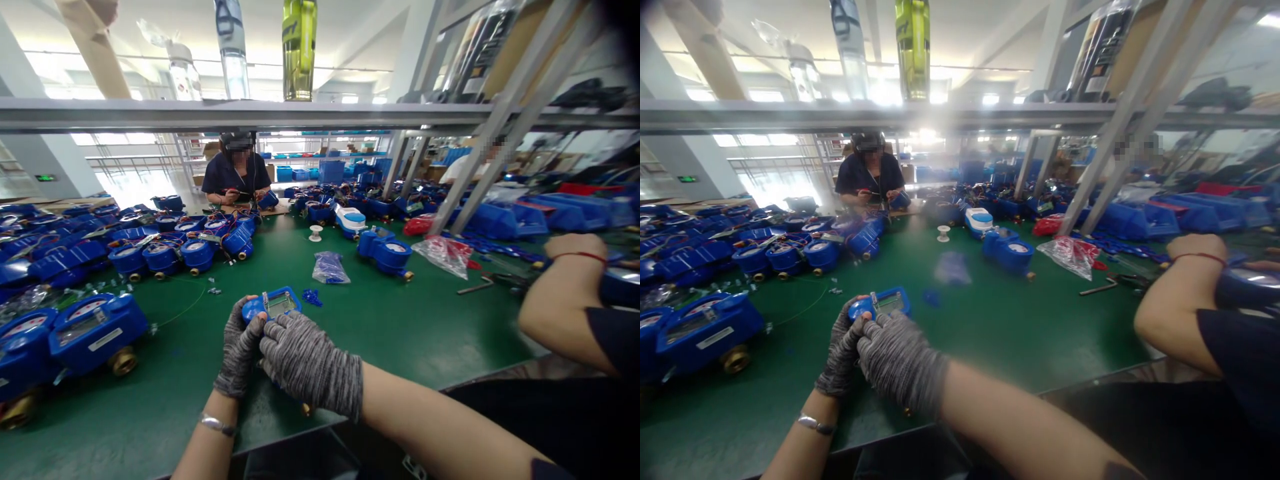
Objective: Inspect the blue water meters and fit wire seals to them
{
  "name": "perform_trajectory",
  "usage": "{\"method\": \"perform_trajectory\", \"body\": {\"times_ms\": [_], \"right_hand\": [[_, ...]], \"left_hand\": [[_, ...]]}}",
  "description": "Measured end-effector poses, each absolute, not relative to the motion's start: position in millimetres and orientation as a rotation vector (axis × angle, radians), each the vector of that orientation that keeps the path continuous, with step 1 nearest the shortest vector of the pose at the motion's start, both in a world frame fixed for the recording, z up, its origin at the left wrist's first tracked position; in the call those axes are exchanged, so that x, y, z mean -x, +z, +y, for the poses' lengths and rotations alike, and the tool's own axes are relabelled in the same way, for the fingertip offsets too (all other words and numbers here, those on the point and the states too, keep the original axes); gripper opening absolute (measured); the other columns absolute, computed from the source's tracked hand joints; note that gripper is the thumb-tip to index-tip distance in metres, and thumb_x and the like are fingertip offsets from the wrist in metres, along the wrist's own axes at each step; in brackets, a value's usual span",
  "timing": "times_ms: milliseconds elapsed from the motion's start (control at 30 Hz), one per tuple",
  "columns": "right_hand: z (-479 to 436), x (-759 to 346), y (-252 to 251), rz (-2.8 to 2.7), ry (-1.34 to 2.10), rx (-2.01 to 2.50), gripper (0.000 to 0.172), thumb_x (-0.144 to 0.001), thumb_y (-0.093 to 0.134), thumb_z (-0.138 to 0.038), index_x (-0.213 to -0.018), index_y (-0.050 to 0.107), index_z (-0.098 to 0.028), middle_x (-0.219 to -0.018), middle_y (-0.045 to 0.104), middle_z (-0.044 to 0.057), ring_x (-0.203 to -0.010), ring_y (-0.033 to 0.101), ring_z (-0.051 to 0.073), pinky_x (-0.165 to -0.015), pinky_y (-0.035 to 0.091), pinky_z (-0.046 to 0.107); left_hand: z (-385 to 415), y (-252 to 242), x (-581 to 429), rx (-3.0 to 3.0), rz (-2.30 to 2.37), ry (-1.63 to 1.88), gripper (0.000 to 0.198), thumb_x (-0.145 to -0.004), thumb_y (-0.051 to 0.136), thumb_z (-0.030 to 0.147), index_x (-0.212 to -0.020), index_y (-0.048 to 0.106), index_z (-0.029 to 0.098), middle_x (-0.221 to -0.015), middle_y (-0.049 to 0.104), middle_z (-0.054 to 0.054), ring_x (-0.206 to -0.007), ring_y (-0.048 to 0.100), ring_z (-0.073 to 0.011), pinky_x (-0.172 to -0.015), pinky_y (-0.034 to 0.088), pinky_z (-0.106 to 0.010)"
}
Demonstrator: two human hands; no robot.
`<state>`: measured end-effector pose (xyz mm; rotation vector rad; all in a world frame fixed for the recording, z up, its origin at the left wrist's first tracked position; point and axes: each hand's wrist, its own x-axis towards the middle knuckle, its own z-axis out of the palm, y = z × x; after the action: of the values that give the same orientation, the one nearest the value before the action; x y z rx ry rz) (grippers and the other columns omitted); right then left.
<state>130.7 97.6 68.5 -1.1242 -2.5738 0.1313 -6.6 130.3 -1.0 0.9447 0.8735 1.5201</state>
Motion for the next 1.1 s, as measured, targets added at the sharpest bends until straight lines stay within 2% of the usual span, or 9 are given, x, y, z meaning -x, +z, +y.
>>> {"method": "perform_trajectory", "body": {"times_ms": [200, 333, 400, 467, 567, 633, 767, 1100], "right_hand": [[92.0, -129.8, 60.0, -2.491, 0.075, 0.992, 0.020, -0.090, 0.056, -0.031, -0.095, 0.070, -0.019, -0.105, 0.069, 0.010, -0.097, 0.060, 0.026, -0.095, 0.042, 0.045], [105.5, -153.3, 50.7, -2.235, 0.304, 0.895, 0.019, -0.093, 0.052, -0.028, -0.096, 0.069, -0.020, -0.101, 0.070, 0.004, -0.095, 0.062, 0.019, -0.090, 0.046, 0.032], [123.6, -179.1, 39.9, -1.977, 0.357, 1.166, 0.020, -0.095, 0.048, -0.025, -0.101, 0.066, -0.019, -0.102, 0.069, 0.004, -0.095, 0.062, 0.016, -0.087, 0.047, 0.026], [145.8, -207.8, 23.5, -1.773, 0.260, 1.661, 0.020, -0.094, 0.047, -0.023, -0.102, 0.064, -0.018, -0.102, 0.068, 0.005, -0.092, 0.062, 0.015, -0.083, 0.046, 0.024], [174.3, -238.2, -5.2, -1.747, 0.284, 1.943, 0.014, -0.083, 0.059, -0.017, -0.095, 0.067, -0.015, -0.094, 0.070, 0.008, -0.084, 0.063, 0.019, -0.074, 0.045, 0.027], [185.7, -244.6, -20.3, -1.772, 0.315, 2.020, 0.012, -0.079, 0.065, -0.019, -0.090, 0.068, -0.014, -0.089, 0.070, 0.008, -0.080, 0.063, 0.020, -0.068, 0.042, 0.027], [197.3, -237.4, -29.4, -1.803, 0.292, 2.112, 0.015, -0.084, 0.063, -0.027, -0.092, 0.069, -0.017, -0.093, 0.071, 0.008, -0.082, 0.063, 0.019, -0.065, 0.039, 0.025], [180.5, -242.1, -25.8, -1.961, 0.217, 2.128, 0.023, -0.095, 0.048, -0.023, -0.096, 0.070, -0.015, -0.099, 0.072, 0.011, -0.087, 0.065, 0.019, -0.075, 0.042, 0.026]], "left_hand": [[128.6, -4.6, 7.6, -0.910, 0.894, 1.544, 0.047, -0.073, 0.079, 0.033, -0.114, 0.058, 0.025, -0.099, 0.066, -0.001, -0.083, 0.064, -0.0183, -0.080, 0.052, -0.033], [129.8, -4.4, 9.9, -0.871, 0.795, 1.477, 0.051, -0.075, 0.078, 0.031, -0.120, 0.055, 0.025, -0.105, 0.067, -0.003, -0.087, 0.066, -0.0203, -0.082, 0.054, -0.035], [131.4, -3.1, 9.0, -0.855, 0.767, 1.450, 0.055, -0.074, 0.079, 0.032, -0.122, 0.054, 0.025, -0.109, 0.068, -0.005, -0.090, 0.068, -0.0235, -0.084, 0.054, -0.039], [132.8, -1.1, 7.3, -0.853, 0.757, 1.437, 0.057, -0.072, 0.080, 0.033, -0.122, 0.054, 0.024, -0.110, 0.069, -0.006, -0.093, 0.069, -0.0262, -0.088, 0.054, -0.043], [133.4, 2.0, 5.0, -0.868, 0.762, 1.436, 0.056, -0.071, 0.081, 0.034, -0.120, 0.055, 0.024, -0.110, 0.070, -0.006, -0.096, 0.069, -0.0275, -0.090, 0.054, -0.044], [132.8, 3.4, 4.3, -0.866, 0.774, 1.438, 0.058, -0.070, 0.081, 0.036, -0.121, 0.056, 0.025, -0.111, 0.070, -0.007, -0.096, 0.069, -0.0282, -0.089, 0.054, -0.044], [131.6, 3.2, 5.0, -0.843, 0.783, 1.440, 0.062, -0.068, 0.083, 0.038, -0.123, 0.056, 0.025, -0.111, 0.070, -0.007, -0.096, 0.070, -0.0289, -0.091, 0.053, -0.045], [131.5, 0.4, 6.8, -0.862, 0.751, 1.421, 0.058, -0.075, 0.078, 0.036, -0.127, 0.053, 0.027, -0.112, 0.071, -0.006, -0.098, 0.070, -0.0278, -0.091, 0.053, -0.045]]}}
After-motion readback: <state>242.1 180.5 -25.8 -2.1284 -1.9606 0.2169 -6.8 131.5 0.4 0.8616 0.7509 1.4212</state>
